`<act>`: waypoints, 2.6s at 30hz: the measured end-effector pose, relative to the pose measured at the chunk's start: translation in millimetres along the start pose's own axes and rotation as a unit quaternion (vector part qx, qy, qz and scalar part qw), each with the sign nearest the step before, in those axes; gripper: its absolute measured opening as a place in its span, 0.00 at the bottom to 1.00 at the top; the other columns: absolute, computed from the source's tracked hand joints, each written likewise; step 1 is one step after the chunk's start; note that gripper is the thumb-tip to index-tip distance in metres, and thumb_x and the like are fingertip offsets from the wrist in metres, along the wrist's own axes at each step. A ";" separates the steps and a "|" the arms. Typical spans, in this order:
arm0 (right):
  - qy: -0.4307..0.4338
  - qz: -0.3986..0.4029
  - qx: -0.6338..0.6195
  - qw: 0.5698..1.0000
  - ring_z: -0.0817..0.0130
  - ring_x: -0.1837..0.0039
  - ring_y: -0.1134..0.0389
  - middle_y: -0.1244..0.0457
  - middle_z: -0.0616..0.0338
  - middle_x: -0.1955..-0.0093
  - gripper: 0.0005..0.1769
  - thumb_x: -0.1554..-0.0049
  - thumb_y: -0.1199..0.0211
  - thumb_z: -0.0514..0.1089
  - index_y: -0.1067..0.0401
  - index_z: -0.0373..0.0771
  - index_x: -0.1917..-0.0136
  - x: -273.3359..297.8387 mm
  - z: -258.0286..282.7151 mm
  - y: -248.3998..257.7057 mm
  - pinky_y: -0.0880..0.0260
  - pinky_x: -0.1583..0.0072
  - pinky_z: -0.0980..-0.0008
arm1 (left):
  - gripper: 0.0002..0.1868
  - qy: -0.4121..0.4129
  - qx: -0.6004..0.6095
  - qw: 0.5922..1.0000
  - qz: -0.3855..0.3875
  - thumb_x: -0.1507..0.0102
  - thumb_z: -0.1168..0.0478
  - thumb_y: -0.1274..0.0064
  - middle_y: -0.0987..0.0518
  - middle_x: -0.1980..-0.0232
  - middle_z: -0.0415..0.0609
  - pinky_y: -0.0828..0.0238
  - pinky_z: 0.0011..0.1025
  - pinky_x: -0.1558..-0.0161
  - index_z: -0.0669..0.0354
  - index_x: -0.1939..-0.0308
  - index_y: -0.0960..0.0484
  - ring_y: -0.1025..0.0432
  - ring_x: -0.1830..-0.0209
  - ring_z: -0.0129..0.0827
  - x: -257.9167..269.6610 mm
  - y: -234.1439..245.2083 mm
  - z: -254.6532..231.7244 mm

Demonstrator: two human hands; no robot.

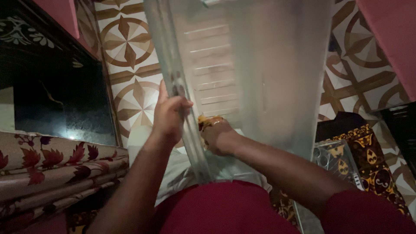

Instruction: The person wipes the interior of a large transparent plastic container using a patterned cloth. They rotate and tilt the container to reach different sides and the bottom, continuing the wiping motion throughout the clip.

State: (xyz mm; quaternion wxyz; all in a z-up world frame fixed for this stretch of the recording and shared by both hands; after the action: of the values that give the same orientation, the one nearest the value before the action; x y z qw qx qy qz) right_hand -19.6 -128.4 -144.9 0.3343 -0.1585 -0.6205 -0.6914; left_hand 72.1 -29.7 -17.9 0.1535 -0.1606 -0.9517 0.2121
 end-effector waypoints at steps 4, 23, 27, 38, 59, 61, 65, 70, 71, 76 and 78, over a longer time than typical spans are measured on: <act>0.005 0.002 0.017 1.000 0.54 0.24 0.45 0.38 0.58 0.29 0.22 0.41 0.48 0.49 0.25 0.46 0.35 4.2 10.8 -1.1 0.48 0.28 0.43 | 0.37 0.006 0.046 0.999 0.027 0.50 0.73 0.57 0.34 0.62 0.43 0.43 0.25 0.68 0.52 0.34 0.35 0.40 0.69 0.28 2.7 -3.6 -3.4; 0.120 0.295 -0.167 0.933 0.60 0.52 0.28 0.27 0.50 0.55 0.21 0.50 0.31 0.52 0.18 0.35 0.50 30.3 20.2 -6.8 0.28 0.49 0.59 | 0.40 -0.077 0.041 0.996 -0.030 0.52 0.71 0.59 0.31 0.61 0.41 0.34 0.25 0.64 0.56 0.32 0.34 0.36 0.66 0.27 16.7 12.5 -24.5; 0.149 0.153 -0.008 0.977 0.62 0.57 0.27 0.28 0.53 0.58 0.19 0.48 0.33 0.55 0.18 0.38 0.54 18.3 15.6 89.7 0.26 0.52 0.61 | 0.46 -0.164 -0.029 0.986 -0.016 0.56 0.70 0.54 0.30 0.60 0.42 0.30 0.26 0.62 0.54 0.30 0.39 0.33 0.62 0.29 11.7 6.7 -66.6; 0.184 -0.463 -0.068 0.864 0.39 0.20 0.55 0.54 0.34 0.21 0.34 0.41 0.44 0.52 0.41 0.34 0.26 9.9 42.8 281.3 0.54 0.27 0.42 | 0.40 -0.370 -0.074 0.920 0.105 0.51 0.71 0.47 0.27 0.51 0.44 0.30 0.28 0.49 0.65 0.31 0.32 0.30 0.52 0.30 31.0 -23.8 -190.2; 0.161 -0.118 0.074 0.977 0.47 0.48 0.32 0.34 0.48 0.52 0.02 0.49 0.37 0.36 0.25 0.36 0.61 72.4 77.9 203.2 0.38 0.42 0.37 | 0.41 -0.461 -0.097 0.879 0.070 0.51 0.71 0.49 0.30 0.57 0.40 0.34 0.26 0.60 0.62 0.31 0.32 0.33 0.61 0.26 29.3 -0.3 -234.3; 0.118 -0.034 -0.147 0.981 0.56 0.50 0.30 0.34 0.51 0.55 0.09 0.55 0.33 0.37 0.27 0.36 0.59 81.1 55.6 206.7 0.29 0.46 0.53 | 0.40 -0.460 -0.100 0.879 0.073 0.51 0.71 0.49 0.30 0.57 0.40 0.35 0.25 0.60 0.63 0.31 0.32 0.34 0.61 0.26 29.4 1.1 -234.3; 0.228 -0.357 -0.217 0.880 0.61 0.50 0.29 0.32 0.52 0.53 0.04 0.45 0.39 0.37 0.26 0.37 0.55 94.8 31.3 303.6 0.27 0.45 0.63 | 0.41 -0.469 -0.110 0.873 0.075 0.52 0.73 0.48 0.28 0.53 0.42 0.36 0.25 0.56 0.65 0.32 0.34 0.33 0.56 0.27 36.3 -8.4 -243.3; 0.241 -0.549 -0.045 0.799 0.42 0.35 0.37 0.37 0.47 0.36 0.20 0.48 0.35 0.42 0.26 0.38 0.42 72.9 42.0 346.2 0.36 0.35 0.53 | 0.43 -0.485 -0.172 0.856 0.052 0.55 0.73 0.54 0.27 0.47 0.45 0.34 0.27 0.43 0.67 0.31 0.35 0.31 0.46 0.27 51.3 -32.5 -252.2; 0.218 -0.529 -0.010 0.820 0.41 0.35 0.38 0.39 0.43 0.34 0.21 0.47 0.36 0.45 0.27 0.37 0.41 54.6 47.4 342.0 0.38 0.35 0.48 | 0.42 -0.495 -0.175 0.849 0.061 0.52 0.73 0.54 0.27 0.50 0.45 0.33 0.27 0.48 0.67 0.30 0.33 0.31 0.50 0.27 52.4 -38.5 -252.7; 0.155 -0.432 -0.035 0.888 0.40 0.36 0.38 0.42 0.39 0.33 0.27 0.39 0.44 0.52 0.33 0.41 0.30 9.0 44.9 297.3 0.39 0.37 0.46 | 0.36 -0.498 -0.178 0.849 0.004 0.49 0.72 0.54 0.27 0.51 0.46 0.28 0.29 0.50 0.65 0.34 0.34 0.30 0.52 0.31 47.9 -35.2 -254.2; 0.137 -0.389 -0.061 0.909 0.45 0.36 0.36 0.39 0.44 0.34 0.23 0.38 0.44 0.52 0.30 0.43 0.33 13.3 36.2 268.3 0.38 0.35 0.48 | 0.28 -0.451 -0.153 0.879 -0.034 0.49 0.72 0.54 0.28 0.62 0.46 0.26 0.28 0.67 0.65 0.42 0.28 0.30 0.66 0.31 33.5 -19.1 -253.8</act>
State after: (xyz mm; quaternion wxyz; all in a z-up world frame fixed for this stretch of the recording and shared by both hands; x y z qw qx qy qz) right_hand 140.4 -98.8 71.8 0.1101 0.1721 -0.5373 -0.8183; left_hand 128.7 56.3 217.2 -0.3115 -0.0362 -0.9434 0.1083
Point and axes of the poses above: each hand's wrist, its own x-axis away from the middle knuckle, its own y-axis out of the back of the hand, z = x × y, the point moved 8 cm from there along -x, towards the middle knuckle
